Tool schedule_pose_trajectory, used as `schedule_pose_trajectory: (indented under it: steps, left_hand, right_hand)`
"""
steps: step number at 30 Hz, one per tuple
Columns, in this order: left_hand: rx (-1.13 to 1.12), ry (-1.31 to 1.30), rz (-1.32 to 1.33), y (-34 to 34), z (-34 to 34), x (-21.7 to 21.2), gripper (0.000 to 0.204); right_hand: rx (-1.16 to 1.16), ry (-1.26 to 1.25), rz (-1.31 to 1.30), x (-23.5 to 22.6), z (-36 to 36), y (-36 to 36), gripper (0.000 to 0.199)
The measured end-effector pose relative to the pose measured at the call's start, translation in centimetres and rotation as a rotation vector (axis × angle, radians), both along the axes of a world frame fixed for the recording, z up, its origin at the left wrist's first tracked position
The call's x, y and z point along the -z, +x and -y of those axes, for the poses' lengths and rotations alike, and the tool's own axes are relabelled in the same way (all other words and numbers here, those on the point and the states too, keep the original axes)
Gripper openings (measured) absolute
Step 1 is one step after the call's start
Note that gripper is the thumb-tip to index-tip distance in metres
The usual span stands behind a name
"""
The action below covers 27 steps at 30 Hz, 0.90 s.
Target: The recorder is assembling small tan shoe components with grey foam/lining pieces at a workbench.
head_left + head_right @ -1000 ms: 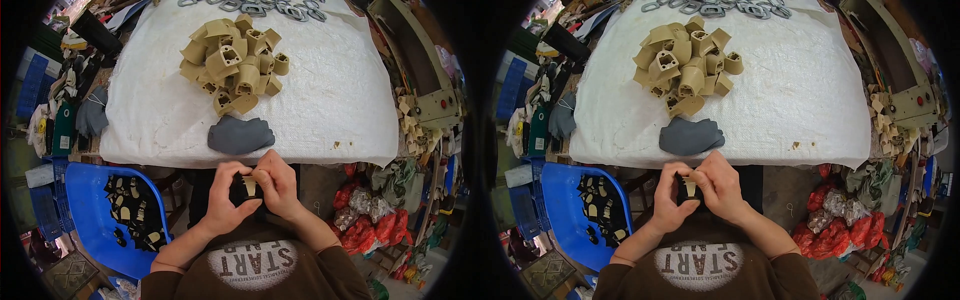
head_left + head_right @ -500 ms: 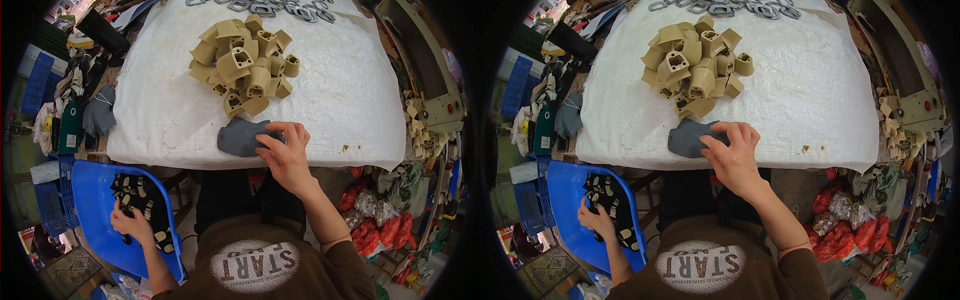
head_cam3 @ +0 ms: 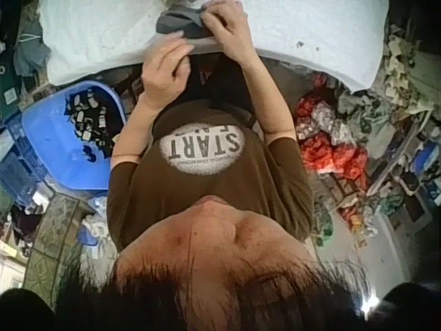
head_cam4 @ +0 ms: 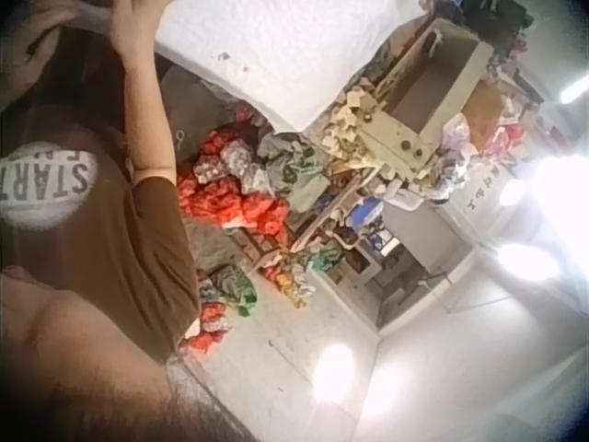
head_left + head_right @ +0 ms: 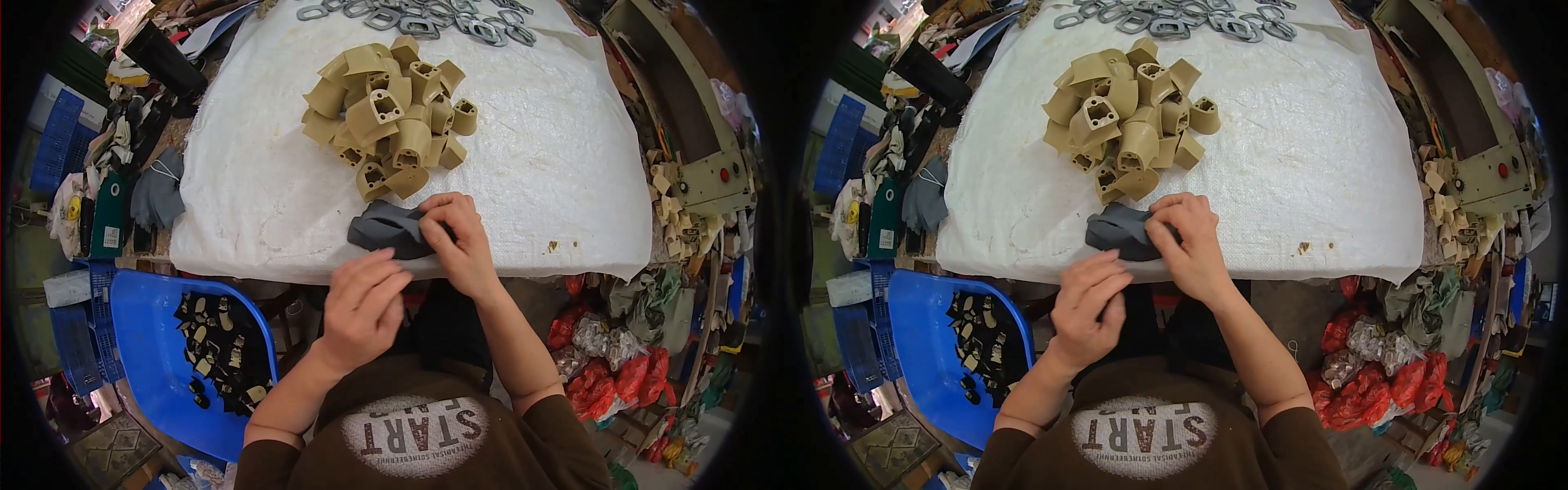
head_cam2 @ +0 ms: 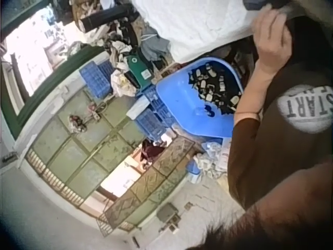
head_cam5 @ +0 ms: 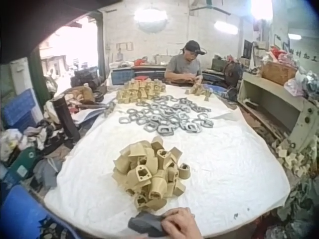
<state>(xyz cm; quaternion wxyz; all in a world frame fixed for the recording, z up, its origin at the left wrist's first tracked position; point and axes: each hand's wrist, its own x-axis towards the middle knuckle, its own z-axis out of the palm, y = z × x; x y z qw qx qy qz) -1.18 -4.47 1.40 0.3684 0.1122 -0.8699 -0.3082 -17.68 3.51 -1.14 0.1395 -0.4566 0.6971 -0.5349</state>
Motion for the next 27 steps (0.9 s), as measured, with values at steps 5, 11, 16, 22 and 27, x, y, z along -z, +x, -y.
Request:
schedule_pose_trajectory:
  steps: [5, 11, 16, 22, 27]
  left_hand:
    - [0.015, -0.089, 0.217, -2.9, -0.2, -0.1, 0.032]
    - [-0.025, -0.106, 0.192, -2.6, 0.0, -2.4, 0.032]
    - [-0.039, 0.587, 0.208, -2.2, 0.0, -0.5, 0.028]
    - [0.064, 0.677, 0.066, -2.5, -0.2, -0.5, 0.029]
    - [0.052, 0.853, -0.007, -2.7, -0.3, -0.1, 0.029]
  right_hand:
    - [0.133, -0.14, 0.201, -1.4, -1.3, -0.3, 0.007]
    - [-0.052, -0.137, -0.461, -4.6, -2.0, 0.1, 0.023]
    - [-0.165, -0.054, -0.36, -4.4, -1.0, -1.8, 0.023]
    - [0.301, 0.093, -0.428, -1.1, 2.8, -6.2, 0.041]
    - [0.265, 0.156, -0.366, 0.6, 3.1, -6.9, 0.05]
